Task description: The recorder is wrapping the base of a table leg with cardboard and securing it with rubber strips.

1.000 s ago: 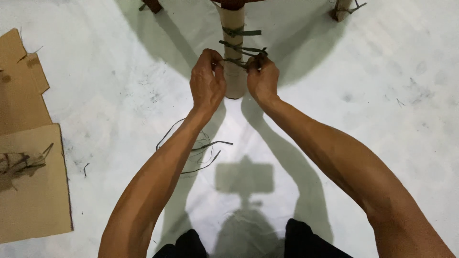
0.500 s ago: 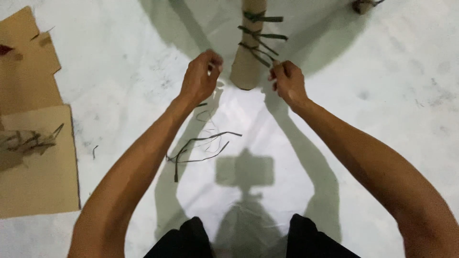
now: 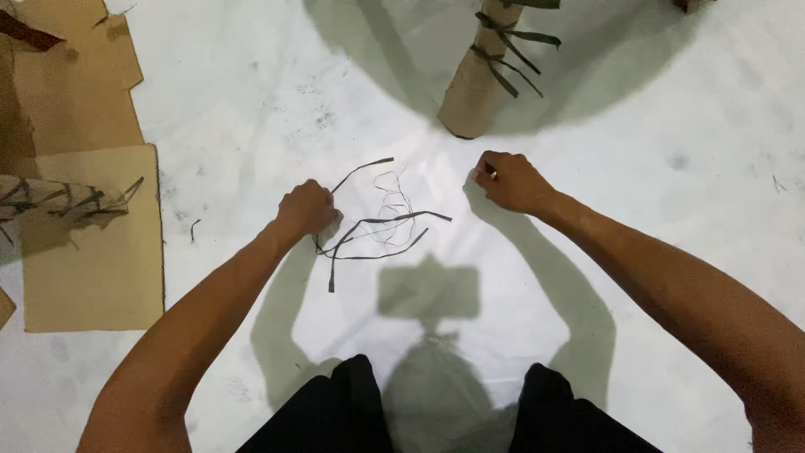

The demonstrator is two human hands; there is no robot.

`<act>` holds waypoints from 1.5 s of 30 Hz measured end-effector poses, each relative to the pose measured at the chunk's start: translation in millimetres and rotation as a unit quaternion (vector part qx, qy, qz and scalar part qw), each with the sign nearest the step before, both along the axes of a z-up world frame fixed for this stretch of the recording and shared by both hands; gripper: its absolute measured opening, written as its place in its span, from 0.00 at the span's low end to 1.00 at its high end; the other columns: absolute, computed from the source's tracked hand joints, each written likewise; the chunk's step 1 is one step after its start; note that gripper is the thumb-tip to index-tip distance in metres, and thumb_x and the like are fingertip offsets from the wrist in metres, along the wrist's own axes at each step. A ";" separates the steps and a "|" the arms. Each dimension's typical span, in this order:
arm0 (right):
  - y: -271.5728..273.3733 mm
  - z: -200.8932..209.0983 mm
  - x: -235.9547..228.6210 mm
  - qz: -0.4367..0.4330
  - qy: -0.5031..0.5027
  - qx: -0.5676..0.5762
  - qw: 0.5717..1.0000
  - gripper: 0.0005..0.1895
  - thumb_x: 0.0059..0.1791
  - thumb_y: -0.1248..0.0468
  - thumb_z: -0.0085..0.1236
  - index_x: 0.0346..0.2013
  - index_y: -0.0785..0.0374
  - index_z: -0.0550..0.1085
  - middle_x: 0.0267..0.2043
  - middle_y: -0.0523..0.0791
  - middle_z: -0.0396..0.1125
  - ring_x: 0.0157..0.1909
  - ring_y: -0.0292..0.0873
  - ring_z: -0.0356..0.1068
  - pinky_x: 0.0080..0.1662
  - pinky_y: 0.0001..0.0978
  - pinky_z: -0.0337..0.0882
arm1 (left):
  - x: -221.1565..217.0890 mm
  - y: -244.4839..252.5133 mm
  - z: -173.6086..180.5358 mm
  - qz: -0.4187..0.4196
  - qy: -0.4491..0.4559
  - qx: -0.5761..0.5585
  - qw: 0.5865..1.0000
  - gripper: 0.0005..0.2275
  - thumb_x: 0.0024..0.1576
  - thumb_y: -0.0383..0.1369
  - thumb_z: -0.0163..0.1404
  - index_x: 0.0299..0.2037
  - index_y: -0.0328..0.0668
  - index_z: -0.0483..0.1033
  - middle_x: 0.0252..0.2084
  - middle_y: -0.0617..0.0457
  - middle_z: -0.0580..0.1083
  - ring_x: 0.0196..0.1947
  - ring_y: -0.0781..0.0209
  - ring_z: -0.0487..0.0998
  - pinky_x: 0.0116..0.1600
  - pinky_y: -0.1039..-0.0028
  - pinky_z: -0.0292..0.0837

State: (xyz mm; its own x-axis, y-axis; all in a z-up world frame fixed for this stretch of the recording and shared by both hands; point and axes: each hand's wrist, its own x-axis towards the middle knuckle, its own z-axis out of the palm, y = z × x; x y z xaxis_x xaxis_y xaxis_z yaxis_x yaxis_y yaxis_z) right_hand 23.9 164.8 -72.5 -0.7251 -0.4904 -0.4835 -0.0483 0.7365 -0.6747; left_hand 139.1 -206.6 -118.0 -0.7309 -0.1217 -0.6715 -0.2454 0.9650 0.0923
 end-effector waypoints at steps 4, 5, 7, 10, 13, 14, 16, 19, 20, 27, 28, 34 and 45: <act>-13.9 18.4 7.6 0.021 0.009 0.003 1.000 0.11 0.56 0.64 0.48 0.45 0.68 0.74 0.44 0.55 0.75 0.39 0.51 0.78 0.43 0.48 0.76 | 7.1 -7.5 -16.5 -0.055 0.055 -0.055 0.995 0.16 0.57 0.42 0.54 0.44 0.36 0.83 0.41 0.40 0.75 0.48 0.36 0.79 0.51 0.48 0.75; -17.3 26.9 11.0 0.037 0.012 0.011 0.999 0.11 0.56 0.64 0.47 0.45 0.69 0.74 0.45 0.57 0.75 0.41 0.54 0.78 0.44 0.51 0.76 | 9.4 -4.1 -15.7 -0.099 0.138 -0.095 0.981 0.15 0.55 0.41 0.57 0.45 0.38 0.82 0.44 0.41 0.74 0.50 0.39 0.78 0.50 0.52 0.75; -22.8 35.0 11.6 0.056 0.019 0.020 0.998 0.11 0.57 0.65 0.47 0.45 0.70 0.74 0.46 0.58 0.74 0.44 0.57 0.78 0.45 0.53 0.76 | 14.3 6.2 -16.9 -0.138 0.222 -0.136 0.955 0.15 0.54 0.40 0.59 0.46 0.39 0.82 0.47 0.43 0.73 0.52 0.43 0.76 0.50 0.57 0.74; -26.6 39.7 16.0 0.064 0.015 0.010 0.998 0.12 0.58 0.62 0.45 0.44 0.69 0.73 0.46 0.57 0.74 0.45 0.57 0.78 0.46 0.54 0.76 | 27.1 27.5 -26.0 -0.149 0.198 -0.117 0.962 0.14 0.55 0.42 0.56 0.43 0.41 0.81 0.42 0.43 0.76 0.47 0.45 0.79 0.47 0.57 0.74; -33.2 55.8 19.2 0.075 0.017 0.016 0.997 0.13 0.58 0.62 0.46 0.45 0.69 0.73 0.47 0.57 0.74 0.47 0.57 0.77 0.48 0.54 0.76 | 34.4 40.4 -31.7 -0.117 0.099 -0.097 0.983 0.17 0.54 0.46 0.55 0.46 0.43 0.82 0.44 0.46 0.78 0.49 0.46 0.79 0.51 0.56 0.71; -32.4 56.2 19.8 0.077 0.017 0.008 0.997 0.12 0.57 0.62 0.46 0.44 0.68 0.73 0.46 0.55 0.75 0.45 0.56 0.78 0.47 0.52 0.76 | 35.2 43.0 -30.7 -0.124 0.094 -0.090 0.984 0.14 0.55 0.42 0.56 0.46 0.43 0.82 0.44 0.47 0.78 0.49 0.47 0.79 0.52 0.57 0.71; -29.8 59.2 21.9 0.072 0.013 0.001 0.997 0.11 0.57 0.61 0.46 0.43 0.66 0.73 0.44 0.54 0.75 0.43 0.54 0.78 0.46 0.50 0.76 | 35.3 46.8 -20.7 -0.137 0.085 -0.079 0.984 0.12 0.56 0.38 0.57 0.46 0.43 0.83 0.44 0.48 0.78 0.49 0.48 0.80 0.52 0.59 0.72; -29.4 67.2 27.8 0.090 0.070 -0.007 0.994 0.12 0.58 0.61 0.45 0.44 0.66 0.73 0.44 0.55 0.74 0.45 0.57 0.77 0.46 0.53 0.76 | 28.4 49.8 15.0 -0.122 0.141 -0.021 0.982 0.08 0.56 0.35 0.56 0.42 0.42 0.81 0.40 0.47 0.78 0.47 0.45 0.80 0.55 0.52 0.70; -30.7 67.5 30.3 0.105 0.122 -0.032 0.986 0.10 0.56 0.63 0.47 0.47 0.66 0.72 0.45 0.57 0.72 0.49 0.62 0.74 0.48 0.57 0.74 | 26.1 54.0 30.1 -0.098 0.164 0.041 0.981 0.07 0.56 0.32 0.56 0.41 0.41 0.78 0.37 0.45 0.79 0.43 0.44 0.82 0.50 0.53 0.74; -50.9 82.4 44.0 0.143 0.028 -0.062 0.987 0.29 0.57 0.50 0.43 0.68 0.63 0.55 0.57 0.59 0.68 0.61 0.66 0.67 0.59 0.65 0.67 | 1.3 116.9 116.9 -0.008 0.227 0.344 0.911 0.04 0.59 0.24 0.50 0.43 0.36 0.73 0.37 0.38 0.78 0.40 0.38 0.81 0.44 0.54 0.76; -50.3 77.2 44.6 0.141 0.028 -0.061 0.988 0.29 0.57 0.50 0.43 0.68 0.63 0.55 0.57 0.59 0.68 0.61 0.66 0.67 0.59 0.65 0.67 | -1.8 118.7 112.0 -0.010 0.226 0.345 0.911 0.04 0.59 0.24 0.50 0.43 0.36 0.73 0.37 0.38 0.78 0.40 0.38 0.81 0.44 0.54 0.76; -23.0 49.1 19.7 0.045 -0.028 -0.122 0.991 0.15 0.57 0.56 0.47 0.35 0.60 0.76 0.29 0.50 0.73 0.31 0.49 0.70 0.37 0.42 0.69 | -13.6 110.8 75.6 0.063 0.236 0.413 0.878 0.05 0.59 0.22 0.55 0.43 0.38 0.75 0.35 0.45 0.78 0.29 0.58 0.78 0.34 0.70 0.75; 36.9 5.9 -29.3 -0.234 -0.247 -0.207 0.917 0.14 0.58 0.55 0.50 0.33 0.60 0.71 0.21 0.35 0.49 0.20 0.30 0.49 0.23 0.21 0.49 | -29.1 80.0 54.1 0.093 0.210 0.353 0.907 0.03 0.60 0.25 0.54 0.39 0.36 0.81 0.23 0.43 0.75 0.25 0.55 0.76 0.34 0.66 0.74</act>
State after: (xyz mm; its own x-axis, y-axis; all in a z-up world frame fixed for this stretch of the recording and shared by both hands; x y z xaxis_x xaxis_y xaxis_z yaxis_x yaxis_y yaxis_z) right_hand -5.5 201.6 -66.6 -0.6458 -0.3962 -0.6527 0.5952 0.2741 -0.7553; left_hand 110.0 -126.6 -64.0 -0.9510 0.0835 -0.2977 -0.1983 0.5739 0.7945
